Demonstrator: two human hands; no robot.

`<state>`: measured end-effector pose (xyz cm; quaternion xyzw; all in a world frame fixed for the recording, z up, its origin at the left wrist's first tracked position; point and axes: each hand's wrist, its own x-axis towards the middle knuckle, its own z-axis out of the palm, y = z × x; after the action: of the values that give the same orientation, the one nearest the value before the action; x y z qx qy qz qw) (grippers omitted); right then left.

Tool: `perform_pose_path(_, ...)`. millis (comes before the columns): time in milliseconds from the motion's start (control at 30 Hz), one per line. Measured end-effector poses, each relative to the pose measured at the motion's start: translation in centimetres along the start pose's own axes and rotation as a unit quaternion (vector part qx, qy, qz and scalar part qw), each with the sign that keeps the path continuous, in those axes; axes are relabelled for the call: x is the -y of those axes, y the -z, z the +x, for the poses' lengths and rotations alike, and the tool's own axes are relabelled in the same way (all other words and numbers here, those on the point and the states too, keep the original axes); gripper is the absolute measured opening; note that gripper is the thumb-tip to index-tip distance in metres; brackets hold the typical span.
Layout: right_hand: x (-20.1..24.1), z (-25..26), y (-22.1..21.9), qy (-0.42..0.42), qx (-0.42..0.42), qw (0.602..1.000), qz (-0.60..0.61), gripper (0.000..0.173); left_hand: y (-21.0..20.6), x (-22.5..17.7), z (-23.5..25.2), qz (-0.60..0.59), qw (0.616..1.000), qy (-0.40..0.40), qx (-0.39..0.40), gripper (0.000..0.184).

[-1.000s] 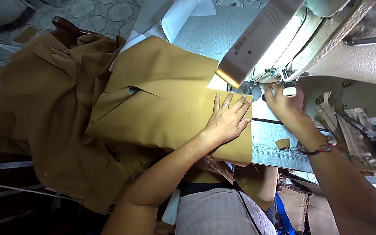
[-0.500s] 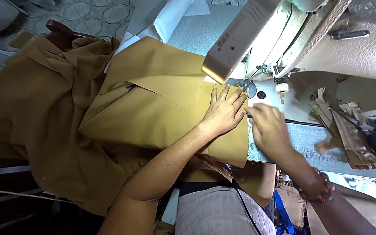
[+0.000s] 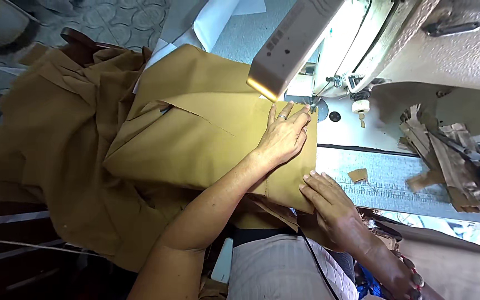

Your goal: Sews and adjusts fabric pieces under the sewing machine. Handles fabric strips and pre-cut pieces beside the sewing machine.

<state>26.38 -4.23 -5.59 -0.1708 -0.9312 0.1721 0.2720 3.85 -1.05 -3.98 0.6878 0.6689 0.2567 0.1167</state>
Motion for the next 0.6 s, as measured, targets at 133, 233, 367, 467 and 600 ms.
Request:
perform_pose_path(133, -0.2, 0.7, 0.1, -0.012, 0.008, 1.000, -0.004, 0.034, 0.0, 0.4, 0.6, 0.001, 1.000, -0.007, -0.011, 0.039)
perform_pose_path(233, -0.5, 1.0, -0.3, -0.019, 0.004, 1.000, -0.005, 0.034, 0.1, 0.7, 1.4, 0.002, 1.000, -0.002, -0.010, 0.039)
perform_pose_path(367, -0.7, 2.0, -0.5, -0.041, -0.002, 0.999, -0.012, 0.033, 0.3, 1.1, 2.5, 0.003, 1.000, -0.002, -0.007, 0.039)
perform_pose_path(467, -1.0, 2.8, -0.6, -0.051, -0.005, 0.999, -0.016, 0.035, 0.5, 1.2, 3.3, 0.011, 1.000, 0.000, -0.004, 0.038)
perform_pose_path(600, -1.5, 3.1, -1.2, -0.066, -0.017, 0.997, -0.021, 0.036, 1.0, 1.4, 4.5, 0.013, 1.000, 0.002, 0.012, 0.041)
